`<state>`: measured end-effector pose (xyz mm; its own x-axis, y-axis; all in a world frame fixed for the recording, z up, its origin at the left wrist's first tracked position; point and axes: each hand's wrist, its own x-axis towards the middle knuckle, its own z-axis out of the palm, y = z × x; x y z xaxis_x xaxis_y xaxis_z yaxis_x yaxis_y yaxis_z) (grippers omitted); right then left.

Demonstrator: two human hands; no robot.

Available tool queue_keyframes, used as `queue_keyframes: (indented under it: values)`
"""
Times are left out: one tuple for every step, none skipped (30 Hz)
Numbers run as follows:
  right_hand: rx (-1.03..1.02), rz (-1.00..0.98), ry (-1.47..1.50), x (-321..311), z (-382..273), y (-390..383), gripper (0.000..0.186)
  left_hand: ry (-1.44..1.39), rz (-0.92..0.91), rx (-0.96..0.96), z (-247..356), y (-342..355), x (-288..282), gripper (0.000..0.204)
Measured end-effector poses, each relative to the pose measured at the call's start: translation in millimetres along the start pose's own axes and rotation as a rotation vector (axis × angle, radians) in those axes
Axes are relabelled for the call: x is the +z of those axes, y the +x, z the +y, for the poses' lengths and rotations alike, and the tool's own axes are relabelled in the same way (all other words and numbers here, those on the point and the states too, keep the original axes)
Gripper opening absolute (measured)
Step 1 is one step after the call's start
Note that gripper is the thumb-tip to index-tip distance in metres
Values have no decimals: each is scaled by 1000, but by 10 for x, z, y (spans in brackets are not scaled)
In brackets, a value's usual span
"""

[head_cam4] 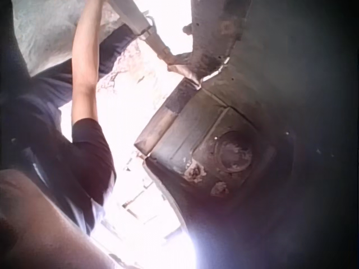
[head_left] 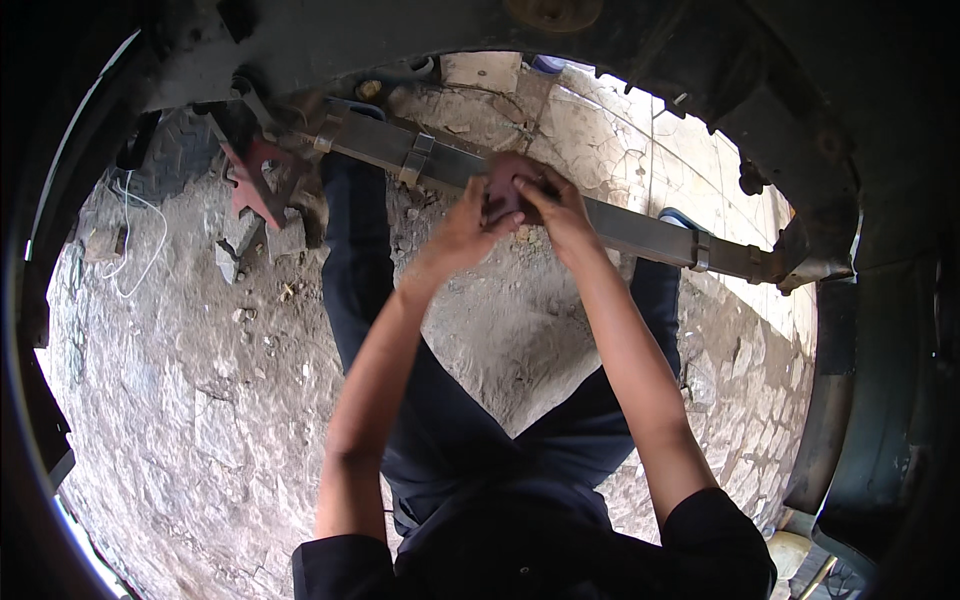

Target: The person works under a vehicle, repeatedly rubbing a metal bar with a sanding block to smooth or clean its surface. The hands move back and forth along the bar while the person remains in a crouched position beneath the car.

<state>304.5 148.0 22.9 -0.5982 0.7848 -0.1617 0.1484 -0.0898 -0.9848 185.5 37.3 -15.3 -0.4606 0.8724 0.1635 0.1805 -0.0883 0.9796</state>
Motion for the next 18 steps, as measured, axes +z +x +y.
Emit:
queue_keyframes:
  values:
    - [-68,87,-45,-27,9,53,54,89,-108,-11,67,114,-192,44]
    - [-133,178,-94,-85,31,110,53,173,-221,-22,176,228,-392,46]
    - [-196,274,-142,-156,63,153,51,317,-178,-15,448,301,-542,43]
    - [-264,359,-190,-176,73,188,50,467,-123,-7,638,370,-680,40]
    - [-371,391,-252,-170,66,205,50,549,-60,61,587,489,-782,38]
    - [-480,416,-314,-141,54,231,50,632,9,126,537,611,-886,37]
    - [-594,452,-381,-143,34,235,50,741,11,152,557,712,-925,38]
    - [-529,383,-577,-122,44,208,51,875,-8,206,426,852,-954,40]
    - [-462,305,-768,-59,81,177,53,1013,-21,256,204,992,-982,42]
    - [-389,225,-962,4,130,157,54,1146,-32,307,62,1088,-985,44]
    - [-528,135,-994,4,332,191,54,1215,-127,187,65,1163,-925,60]
    - [-660,39,-1026,-25,522,209,55,1254,-177,109,73,1247,-837,61]
    - [-708,47,-1136,8,553,115,54,1297,-224,11,29,1291,-801,63]
    - [-756,53,-1245,31,592,-18,54,1338,-271,-88,-15,1326,-766,65]
    - [-804,57,-1348,43,617,-110,55,1316,-223,-88,-69,1335,-756,64]
    - [-687,90,-1364,1,624,-140,55,1295,-174,-88,-123,1332,-757,63]
    - [-571,122,-1377,-81,623,-177,55,1274,-125,-90,-182,1313,-749,62]
    - [-454,161,-1379,-150,628,-204,56,1279,-112,-72,-223,1290,-718,59]
